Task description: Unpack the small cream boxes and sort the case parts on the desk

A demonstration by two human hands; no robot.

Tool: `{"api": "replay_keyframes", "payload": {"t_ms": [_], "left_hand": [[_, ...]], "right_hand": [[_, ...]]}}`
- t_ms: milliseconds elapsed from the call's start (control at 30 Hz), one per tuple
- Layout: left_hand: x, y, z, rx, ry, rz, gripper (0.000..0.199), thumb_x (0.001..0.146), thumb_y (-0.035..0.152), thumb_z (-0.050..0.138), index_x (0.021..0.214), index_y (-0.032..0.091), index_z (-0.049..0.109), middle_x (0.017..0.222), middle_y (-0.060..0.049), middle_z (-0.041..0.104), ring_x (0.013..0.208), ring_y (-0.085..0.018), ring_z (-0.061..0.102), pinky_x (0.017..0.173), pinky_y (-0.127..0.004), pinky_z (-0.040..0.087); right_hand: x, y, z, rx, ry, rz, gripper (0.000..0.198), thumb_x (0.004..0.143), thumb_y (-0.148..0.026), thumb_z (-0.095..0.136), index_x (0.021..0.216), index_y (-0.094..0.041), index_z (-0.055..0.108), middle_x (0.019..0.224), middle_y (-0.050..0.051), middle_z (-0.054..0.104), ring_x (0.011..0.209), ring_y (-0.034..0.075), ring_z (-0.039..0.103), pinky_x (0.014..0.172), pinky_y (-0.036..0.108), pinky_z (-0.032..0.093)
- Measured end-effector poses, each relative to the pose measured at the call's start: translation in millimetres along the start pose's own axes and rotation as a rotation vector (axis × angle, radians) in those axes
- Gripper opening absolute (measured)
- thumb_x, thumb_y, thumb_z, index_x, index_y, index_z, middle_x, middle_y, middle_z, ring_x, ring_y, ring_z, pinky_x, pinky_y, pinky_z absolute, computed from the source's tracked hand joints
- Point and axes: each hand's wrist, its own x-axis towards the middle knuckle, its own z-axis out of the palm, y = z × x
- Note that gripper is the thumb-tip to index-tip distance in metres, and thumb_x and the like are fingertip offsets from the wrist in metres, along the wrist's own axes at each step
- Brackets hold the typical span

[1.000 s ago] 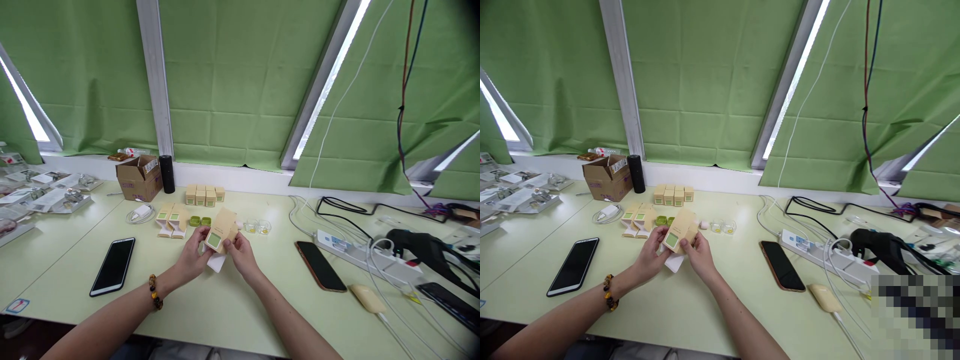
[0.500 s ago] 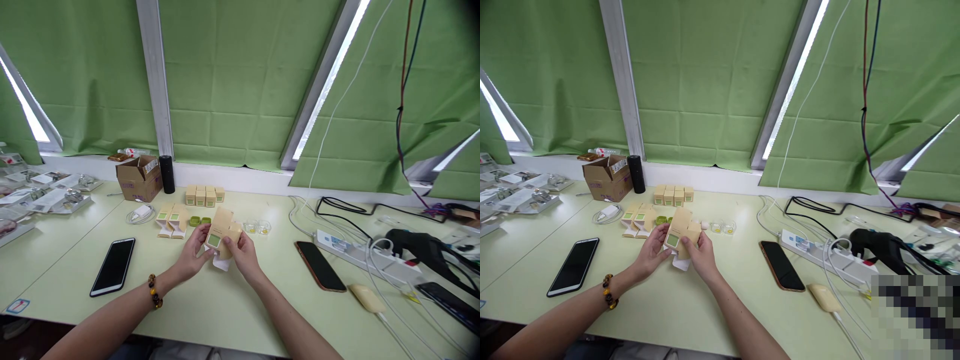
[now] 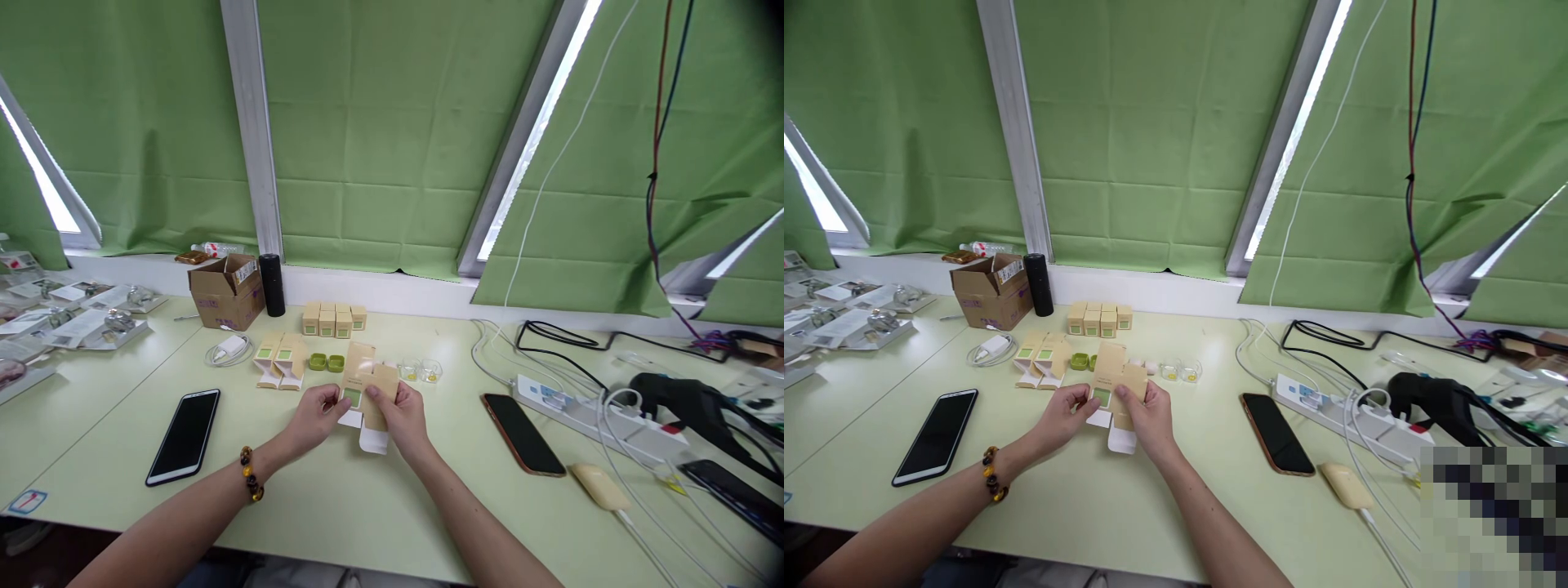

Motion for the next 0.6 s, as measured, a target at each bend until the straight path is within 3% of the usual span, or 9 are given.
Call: {"api": "replay_keyframes", "payload": {"t_ms": [267,467,600], "left_hand": [[-0.2,-2.8,-0.6,-0.015,0.024,0.008,0.049,0.093,0.056,0.061,0.066,0.020,0.042,0.065,0.004,0.035,0.064,-0.012,0.032,0.060,-0.027,0.027],[4.2,-7.8,-4.6,-0.131,0.174,0.022,0.047,0.093,0.058,0.063,0.069,0.020,0.047,0.065,0.003,0.040,0.064,-0.013,0.039,0.060,-0.026,0.034],[6.8,-13.1,-6.2,-0.170,0.220,0.018,0.048,0.092,0.060,0.064,0.070,0.020,0.049,0.065,0.003,0.042,0.063,-0.012,0.040,0.059,-0.025,0.035]], "right_hand": [[-0.6,1.3,1.4,-0.008,-0.012,0.004,0.050,0.073,-0.062,0.085,0.095,-0.019,0.074,0.099,0.011,0.082,0.082,0.029,0.077,0.071,0.040,0.064],[-2.0,-1.7,-0.7,0.004,-0.121,-0.091,0.051,0.083,-0.061,0.077,0.116,-0.024,0.070,0.105,0.009,0.081,0.092,0.029,0.077,0.083,0.042,0.062],[-1.7,-1.5,-2.1,-0.114,-0.134,-0.083,0.041,0.084,-0.060,0.075,0.100,-0.022,0.073,0.090,0.008,0.081,0.084,0.029,0.076,0.080,0.040,0.059]]}}
